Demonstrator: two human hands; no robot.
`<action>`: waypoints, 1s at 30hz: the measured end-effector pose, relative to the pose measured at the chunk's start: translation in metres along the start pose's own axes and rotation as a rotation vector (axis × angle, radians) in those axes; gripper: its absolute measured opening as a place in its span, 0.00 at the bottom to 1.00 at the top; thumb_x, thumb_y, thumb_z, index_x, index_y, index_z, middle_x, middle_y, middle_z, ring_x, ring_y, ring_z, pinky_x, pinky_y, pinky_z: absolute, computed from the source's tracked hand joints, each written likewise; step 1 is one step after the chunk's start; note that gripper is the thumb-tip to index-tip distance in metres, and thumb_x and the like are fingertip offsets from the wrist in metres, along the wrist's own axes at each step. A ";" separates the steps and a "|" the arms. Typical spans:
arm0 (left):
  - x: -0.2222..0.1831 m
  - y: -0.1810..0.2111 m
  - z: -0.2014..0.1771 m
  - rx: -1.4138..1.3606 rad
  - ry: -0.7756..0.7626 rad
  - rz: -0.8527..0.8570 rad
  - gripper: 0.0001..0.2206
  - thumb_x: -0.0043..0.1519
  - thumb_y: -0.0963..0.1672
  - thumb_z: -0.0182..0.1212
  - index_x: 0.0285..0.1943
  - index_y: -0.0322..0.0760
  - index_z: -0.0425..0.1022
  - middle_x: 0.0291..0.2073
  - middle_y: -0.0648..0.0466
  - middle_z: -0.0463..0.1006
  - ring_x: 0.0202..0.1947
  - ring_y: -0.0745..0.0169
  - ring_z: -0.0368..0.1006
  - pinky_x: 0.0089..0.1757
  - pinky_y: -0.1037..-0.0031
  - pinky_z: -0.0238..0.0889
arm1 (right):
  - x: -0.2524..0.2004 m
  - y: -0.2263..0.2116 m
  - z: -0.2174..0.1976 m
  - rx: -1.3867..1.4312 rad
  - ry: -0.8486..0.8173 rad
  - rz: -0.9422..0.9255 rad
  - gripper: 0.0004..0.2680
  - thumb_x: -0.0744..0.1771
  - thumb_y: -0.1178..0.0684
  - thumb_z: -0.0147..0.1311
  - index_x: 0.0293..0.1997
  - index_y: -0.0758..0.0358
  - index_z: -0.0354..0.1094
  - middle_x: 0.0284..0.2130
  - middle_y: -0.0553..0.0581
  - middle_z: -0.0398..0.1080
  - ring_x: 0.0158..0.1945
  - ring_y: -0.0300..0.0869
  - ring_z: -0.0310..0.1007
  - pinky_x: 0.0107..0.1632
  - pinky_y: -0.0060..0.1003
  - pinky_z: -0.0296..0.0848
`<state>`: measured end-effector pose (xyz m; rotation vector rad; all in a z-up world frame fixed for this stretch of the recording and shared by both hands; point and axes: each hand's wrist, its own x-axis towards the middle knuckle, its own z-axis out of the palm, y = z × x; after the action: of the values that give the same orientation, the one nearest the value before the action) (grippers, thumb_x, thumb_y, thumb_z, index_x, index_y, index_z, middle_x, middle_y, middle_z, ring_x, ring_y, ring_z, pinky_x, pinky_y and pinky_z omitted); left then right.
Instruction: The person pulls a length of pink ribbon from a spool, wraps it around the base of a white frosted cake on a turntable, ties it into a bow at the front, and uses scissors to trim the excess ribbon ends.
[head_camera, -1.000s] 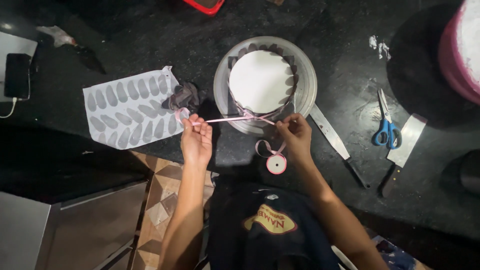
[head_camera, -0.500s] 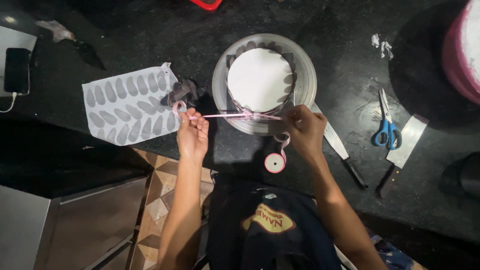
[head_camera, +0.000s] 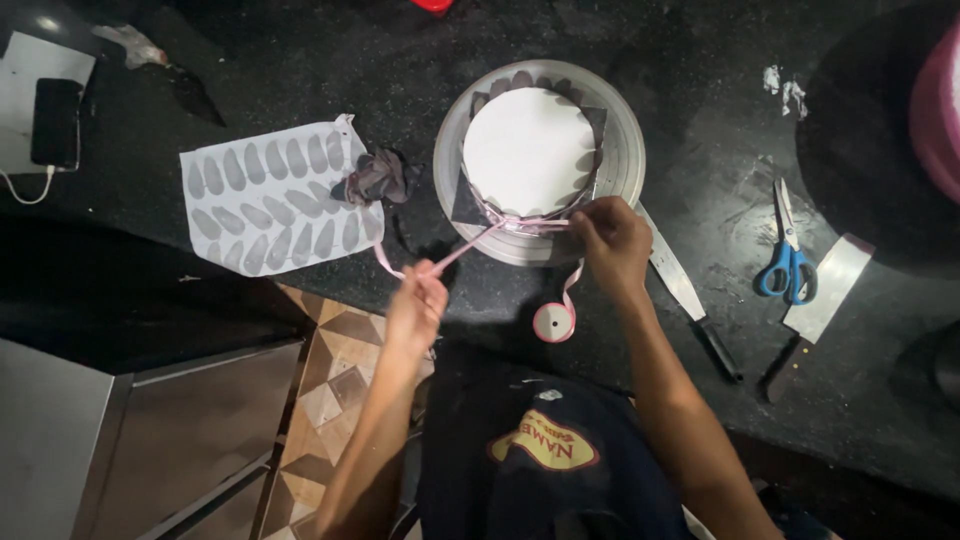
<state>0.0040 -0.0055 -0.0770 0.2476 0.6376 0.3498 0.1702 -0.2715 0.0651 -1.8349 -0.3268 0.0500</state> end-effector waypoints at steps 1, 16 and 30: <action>-0.012 -0.005 0.008 0.183 0.061 -0.098 0.18 0.69 0.52 0.50 0.52 0.33 0.72 0.38 0.53 0.77 0.34 0.67 0.71 0.42 0.75 0.69 | -0.001 0.001 0.000 -0.005 0.022 0.003 0.03 0.67 0.61 0.61 0.41 0.68 0.71 0.30 0.54 0.77 0.34 0.36 0.79 0.38 0.29 0.77; -0.059 -0.038 0.162 1.331 -0.287 0.911 0.10 0.64 0.40 0.65 0.50 0.31 0.72 0.33 0.51 0.76 0.30 0.68 0.71 0.32 0.78 0.65 | 0.001 -0.002 0.005 -0.103 0.123 -0.036 0.04 0.67 0.60 0.63 0.39 0.68 0.72 0.26 0.53 0.76 0.30 0.34 0.75 0.33 0.29 0.72; -0.061 -0.023 0.165 1.426 -0.356 0.854 0.04 0.61 0.41 0.68 0.41 0.33 0.81 0.23 0.53 0.72 0.24 0.71 0.65 0.28 0.76 0.59 | -0.005 0.004 0.006 0.017 0.150 0.019 0.04 0.67 0.61 0.62 0.39 0.68 0.70 0.27 0.52 0.75 0.29 0.32 0.74 0.30 0.28 0.70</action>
<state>0.0656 -0.0701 0.0762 1.9379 0.2904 0.5936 0.1649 -0.2676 0.0591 -1.8138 -0.2034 -0.0710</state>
